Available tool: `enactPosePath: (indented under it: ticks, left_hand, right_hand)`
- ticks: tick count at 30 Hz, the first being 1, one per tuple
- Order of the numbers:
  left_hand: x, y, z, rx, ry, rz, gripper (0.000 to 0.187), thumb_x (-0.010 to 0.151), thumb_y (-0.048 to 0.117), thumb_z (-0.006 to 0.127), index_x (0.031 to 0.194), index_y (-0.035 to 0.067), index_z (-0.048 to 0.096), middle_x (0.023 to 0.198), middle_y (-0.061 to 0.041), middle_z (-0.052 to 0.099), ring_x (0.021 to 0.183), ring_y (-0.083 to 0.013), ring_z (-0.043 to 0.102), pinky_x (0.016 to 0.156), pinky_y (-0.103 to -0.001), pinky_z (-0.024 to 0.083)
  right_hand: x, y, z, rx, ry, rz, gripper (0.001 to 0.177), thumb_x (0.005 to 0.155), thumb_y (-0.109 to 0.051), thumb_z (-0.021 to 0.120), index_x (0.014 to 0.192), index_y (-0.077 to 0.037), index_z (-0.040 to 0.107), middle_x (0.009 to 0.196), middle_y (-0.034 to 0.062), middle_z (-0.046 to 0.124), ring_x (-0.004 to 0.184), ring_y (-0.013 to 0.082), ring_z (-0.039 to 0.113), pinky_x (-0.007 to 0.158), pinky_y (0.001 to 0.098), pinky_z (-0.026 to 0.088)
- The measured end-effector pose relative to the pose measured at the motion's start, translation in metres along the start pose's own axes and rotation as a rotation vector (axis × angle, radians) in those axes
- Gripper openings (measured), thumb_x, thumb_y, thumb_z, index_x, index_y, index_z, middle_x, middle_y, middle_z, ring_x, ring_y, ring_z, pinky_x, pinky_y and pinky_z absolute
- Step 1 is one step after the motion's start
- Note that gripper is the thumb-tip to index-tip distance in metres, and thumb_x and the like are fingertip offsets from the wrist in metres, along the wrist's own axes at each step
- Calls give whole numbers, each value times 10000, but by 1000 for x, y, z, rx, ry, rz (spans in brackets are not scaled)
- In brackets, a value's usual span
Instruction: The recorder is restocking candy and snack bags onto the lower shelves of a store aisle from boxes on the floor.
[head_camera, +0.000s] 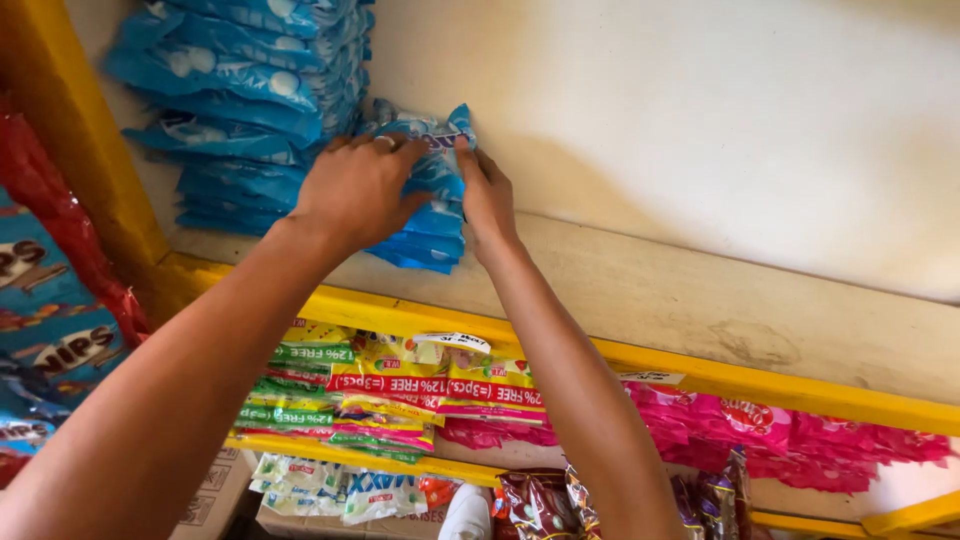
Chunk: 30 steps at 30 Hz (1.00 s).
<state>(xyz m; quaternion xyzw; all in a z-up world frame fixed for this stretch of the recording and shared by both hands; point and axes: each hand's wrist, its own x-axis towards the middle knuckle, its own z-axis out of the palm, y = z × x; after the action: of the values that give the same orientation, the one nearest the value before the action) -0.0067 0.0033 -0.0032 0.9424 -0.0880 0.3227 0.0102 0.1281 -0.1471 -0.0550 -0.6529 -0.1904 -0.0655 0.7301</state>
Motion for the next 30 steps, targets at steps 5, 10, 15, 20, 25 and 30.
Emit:
enactPosePath:
  ticks: [5,10,15,20,25,30]
  left_hand:
    - [-18,-10,-3,-32,44,5,529,947,255,678,1457,192,553,1285,-147,679,1103,-370,671,909,-504,540]
    - [-41,-11,0,-131,35,-60,588,861,228,732,1408,107,553,1288,-187,642,1170,-395,609,924,-495,520]
    - [-103,-17,-12,-157,242,53,492,852,185,733,1315,66,615,1394,-222,603,1237,-407,582,968,-488,510]
    - [-202,-20,-7,-377,165,-102,438,841,205,741,1251,69,665,1257,-201,669,1151,-409,622,955,-490,516]
    - [-332,-26,56,-490,32,-389,416,807,224,764,1173,35,705,1109,-215,713,1049,-404,671,875,-478,550]
    - [-478,-23,156,-581,-294,-905,280,849,201,709,1081,51,758,980,-238,734,919,-439,694,815,-526,565]
  right_hand:
    - [-22,1,9,-324,0,-216,750,981,-502,607,1498,22,462,1479,219,556,1391,278,526,1128,341,391]
    - [-48,-5,15,-354,43,-261,709,1015,-464,575,1511,27,455,1526,238,524,1427,300,495,1163,342,358]
    - [-136,-9,33,-373,51,-468,705,990,-297,655,1546,19,359,1490,240,549,1394,306,540,1171,368,390]
    - [-238,11,70,-559,-46,-676,509,1060,-221,656,1490,7,506,1574,270,465,1491,348,428,1231,424,323]
    - [-328,114,115,-179,-495,-226,358,1093,-185,598,1406,-11,586,1431,187,640,1334,286,626,1121,374,507]
    - [-417,238,140,-289,-664,143,298,1030,-160,596,1282,-10,647,1115,157,761,1001,296,773,845,385,595]
